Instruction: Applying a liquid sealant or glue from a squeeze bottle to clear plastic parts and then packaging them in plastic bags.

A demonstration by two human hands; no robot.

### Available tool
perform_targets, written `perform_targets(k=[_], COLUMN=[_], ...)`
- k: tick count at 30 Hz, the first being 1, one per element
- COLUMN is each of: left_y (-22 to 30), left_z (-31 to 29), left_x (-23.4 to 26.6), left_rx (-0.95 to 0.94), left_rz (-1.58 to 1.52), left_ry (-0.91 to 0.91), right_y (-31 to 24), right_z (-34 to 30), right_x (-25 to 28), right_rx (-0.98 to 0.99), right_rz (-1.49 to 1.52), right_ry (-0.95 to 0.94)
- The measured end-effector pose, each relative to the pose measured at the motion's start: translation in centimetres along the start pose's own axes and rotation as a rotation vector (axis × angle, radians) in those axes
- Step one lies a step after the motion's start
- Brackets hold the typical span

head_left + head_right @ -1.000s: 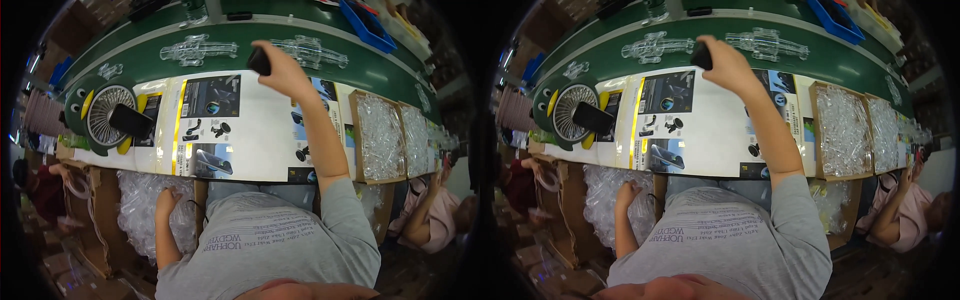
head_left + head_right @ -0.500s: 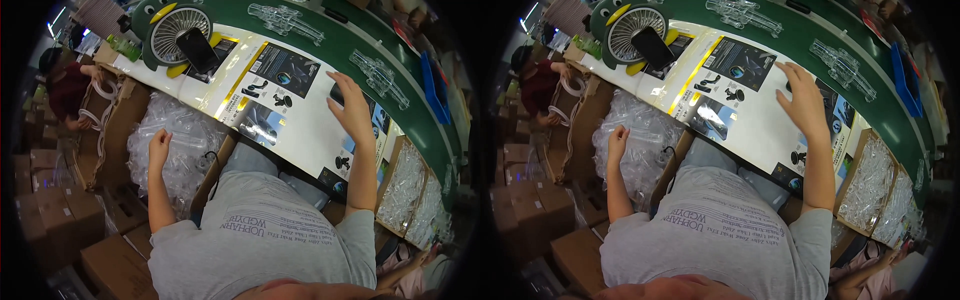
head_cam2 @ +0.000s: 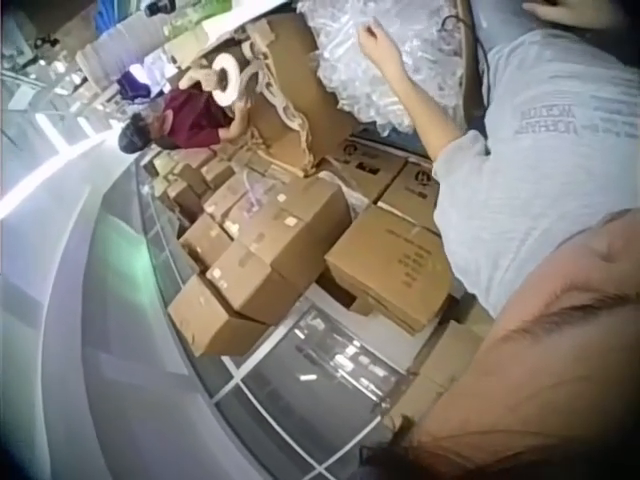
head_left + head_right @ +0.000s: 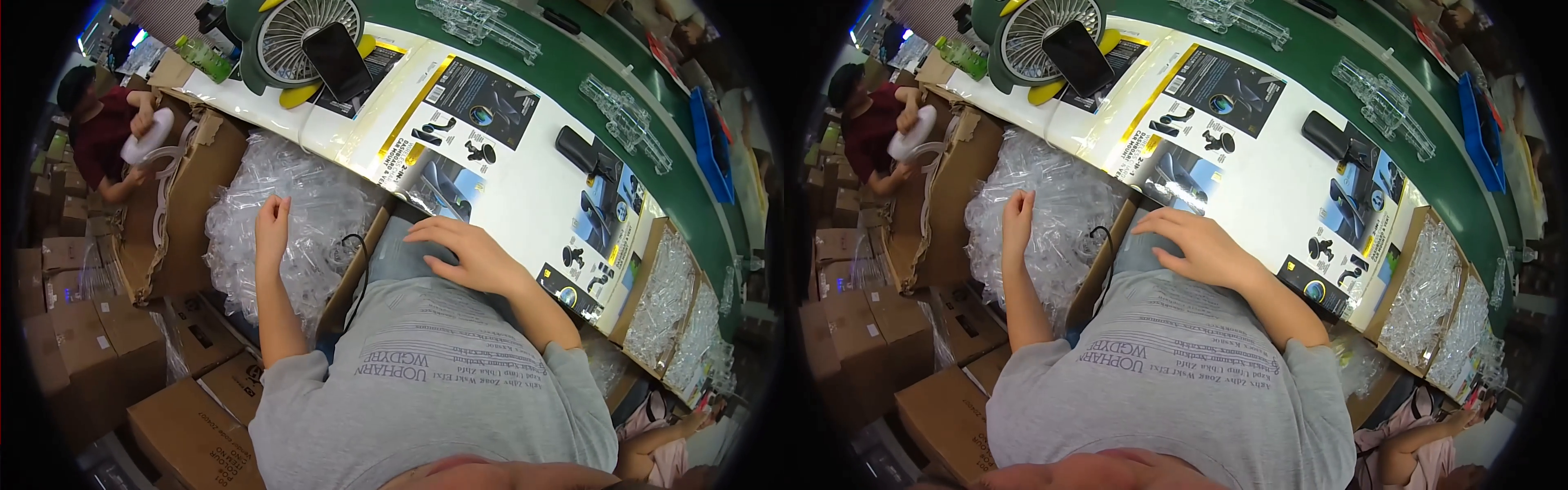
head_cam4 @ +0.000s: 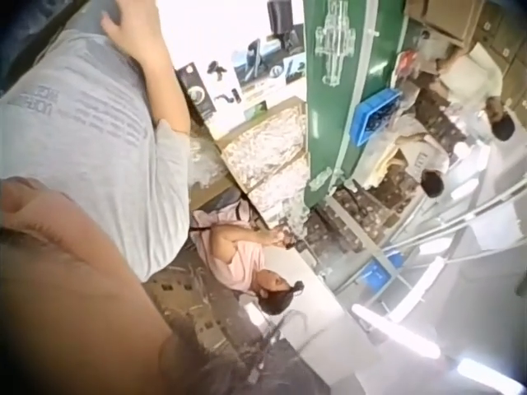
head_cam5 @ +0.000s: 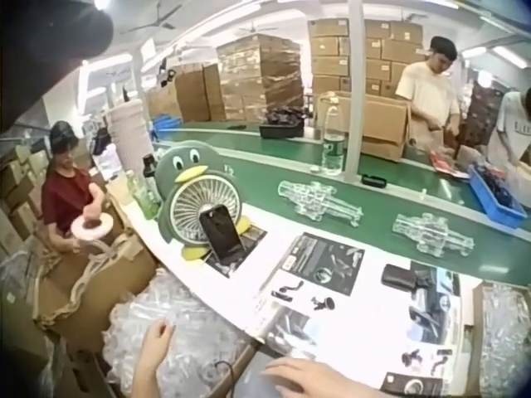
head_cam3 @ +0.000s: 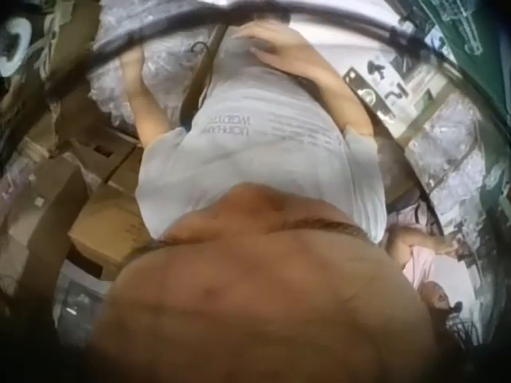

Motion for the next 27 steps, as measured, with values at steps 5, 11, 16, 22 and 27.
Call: perform_targets(k=[5, 11, 16, 22, 27], left_y=[3.0, 9.5, 13.9, 4.1, -3.4], left_z=[0.5, -2.6, -8.0, -4.5, -3.9], left_x=[0.9, 1.2, -5.2, 0.1, -2.1], left_rx=[0.128, -0.313, -0.488, -0.197, -0.007], left_rz=[-0.813, -0.248, -0.44, 0.237, 0.22], left_ry=[0.015, -0.158, -0.646, -0.06, -0.306], right_y=[4.1, -0.3, 0.3, 6.6, 2.0], right_z=[1.5, 4.3, 6.0, 5.7, 5.2], right_x=[-3.8, -3.1, -7.8, -8.6, -4.6], right_rx=[-0.224, 0.046, -0.027, -0.104, 0.253], right_rz=[-0.069, -0.054, 0.15, 0.836, 0.91], right_ry=[-0.076, 0.176, -0.095, 0.258, 0.378])
Point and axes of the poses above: each hand's wrist, its own z-axis towards the middle knuckle, its own x-axis out of the back of the hand, y = z × x, the point moved 9 cm from there along z, towards the middle knuckle, and after that the axes turned 2 degrees about -x, right-handed, at the moved point
